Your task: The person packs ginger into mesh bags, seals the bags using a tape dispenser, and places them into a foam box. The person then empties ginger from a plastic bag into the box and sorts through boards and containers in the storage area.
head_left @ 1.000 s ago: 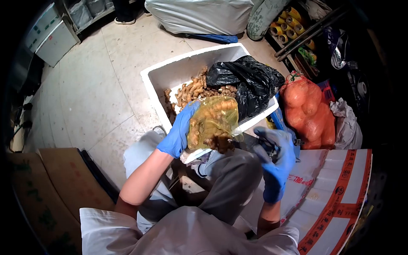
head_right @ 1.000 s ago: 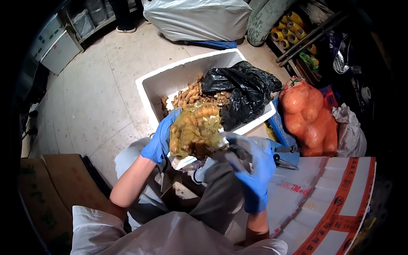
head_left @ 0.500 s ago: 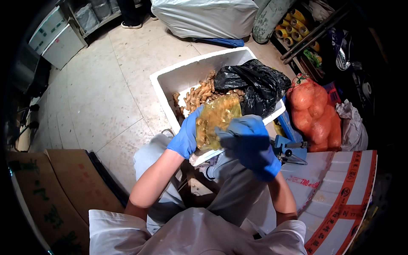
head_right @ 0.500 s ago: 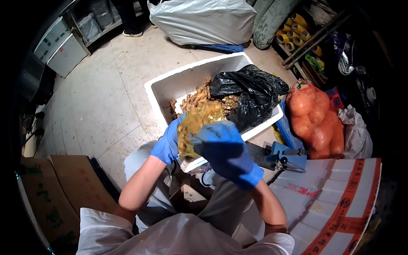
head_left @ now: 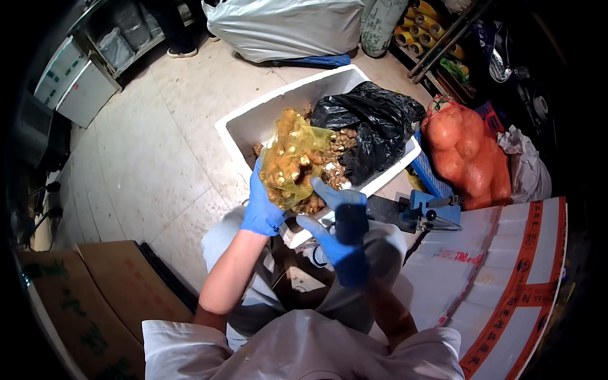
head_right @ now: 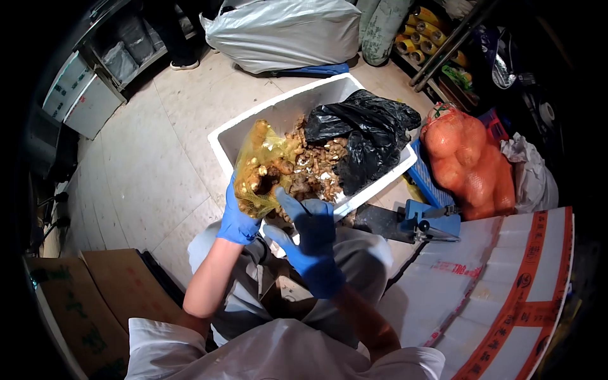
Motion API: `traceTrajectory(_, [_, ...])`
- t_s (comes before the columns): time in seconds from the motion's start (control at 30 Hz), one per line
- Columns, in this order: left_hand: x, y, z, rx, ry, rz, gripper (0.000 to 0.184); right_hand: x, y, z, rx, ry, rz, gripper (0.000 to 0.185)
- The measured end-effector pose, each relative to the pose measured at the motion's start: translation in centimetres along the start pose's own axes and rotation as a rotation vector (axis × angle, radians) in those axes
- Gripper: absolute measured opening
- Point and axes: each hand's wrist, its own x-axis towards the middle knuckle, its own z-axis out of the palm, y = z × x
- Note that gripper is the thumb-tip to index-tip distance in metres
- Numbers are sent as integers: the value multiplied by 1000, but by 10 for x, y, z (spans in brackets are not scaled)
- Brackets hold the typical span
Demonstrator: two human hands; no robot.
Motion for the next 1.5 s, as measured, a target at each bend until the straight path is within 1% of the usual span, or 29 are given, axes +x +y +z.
traceTrajectory(0.07, [0,-1,6,212,35,63,31,5,7,13,-71,1,-29,32])
traceTrajectory(0.1, [1,-1,3,111,17,44,31,6,13,21,-43,1,-55,29])
traceTrajectory(0.2, [6,-7,-11,233,36,76,31,9,16,21,-64,43,-112,28])
traceTrajectory(0.23, [8,-7,-13,101,33,44,31,11,19,13,-62,-35,-221,27])
traceTrajectory(0.27, [9,-4,-8,112,29,38,31,10,22,5,-62,-114,-326,27])
traceTrajectory(0.3, [7,0,1,16,32,-7,33,10,26,0,-56,-269,-271,20])
traceTrajectory(0.33, [6,2,6,-80,36,-56,35,8,30,-7,-78,-361,-264,25])
traceTrajectory(0.4, [6,-2,-4,123,23,-44,38,2,43,-14,-199,-324,-292,28])
traceTrajectory(0.47, [11,-5,-6,-105,31,-112,38,9,36,-31,-252,-358,-324,29])
traceTrajectory(0.53, [6,-4,5,-52,23,-51,38,22,7,-55,-358,-371,-380,38])
traceTrajectory(0.57, [6,-4,4,-4,1,-32,39,26,0,-65,-216,-233,-467,39])
traceTrajectory(0.6, [6,-4,3,2,-8,-29,40,30,-7,-75,-217,-236,-469,39])
traceTrajectory(0.67, [5,-3,2,13,-26,-23,42,34,-19,-92,-44,-72,-337,33])
traceTrajectory(0.7, [8,-4,-6,-105,-25,-83,43,29,-24,-96,32,-35,-20,18])
traceTrajectory(0.73, [10,-5,-9,-221,-25,-141,43,22,-20,-82,484,167,217,18])
traceTrajectory(0.8, [10,-6,-5,-235,-28,-112,44,25,-17,-70,653,143,470,22])
traceTrajectory(0.83, [10,-7,-3,-147,45,-70,45,32,-24,-60,656,144,591,12])
traceTrajectory(0.87, [10,-7,-2,-58,121,-27,46,13,8,-60,829,-98,730,27])
traceTrajectory(0.9, [10,-7,-4,-58,122,-24,46,-6,37,-50,761,-178,702,24])
traceTrajectory(0.97, [13,-8,-11,-186,112,-105,42,-5,39,-43,692,-257,675,22])
traceTrajectory(1.07, [15,-12,-19,-155,127,-77,49,14,15,-41,455,-168,504,21])
traceTrajectory(1.13, [14,-10,-15,-183,105,-79,49,24,0,-39,663,-168,770,21])
traceTrajectory(1.2, [13,-9,-14,-208,86,-79,49,23,2,-31,651,-183,698,23])
traceTrajectory(1.27, [14,-10,-14,-174,112,-59,53,29,-4,-32,591,-416,810,27])
traceTrajectory(1.3, [14,-10,-14,-177,115,-56,53,27,5,-29,384,-395,372,22])
traceTrajectory(1.33, [14,-11,-15,-174,121,-56,53,31,3,-30,384,-401,371,22])
traceTrajectory(1.4, [15,-10,-13,-177,128,-48,53,48,-18,-41,652,-465,883,24])
traceTrajectory(1.47, [14,-8,-10,-170,180,-85,50,55,-23,-49,611,-441,854,29])
traceTrajectory(1.5, [16,-11,-18,-182,179,-95,47,58,-21,-55,619,-365,688,28])
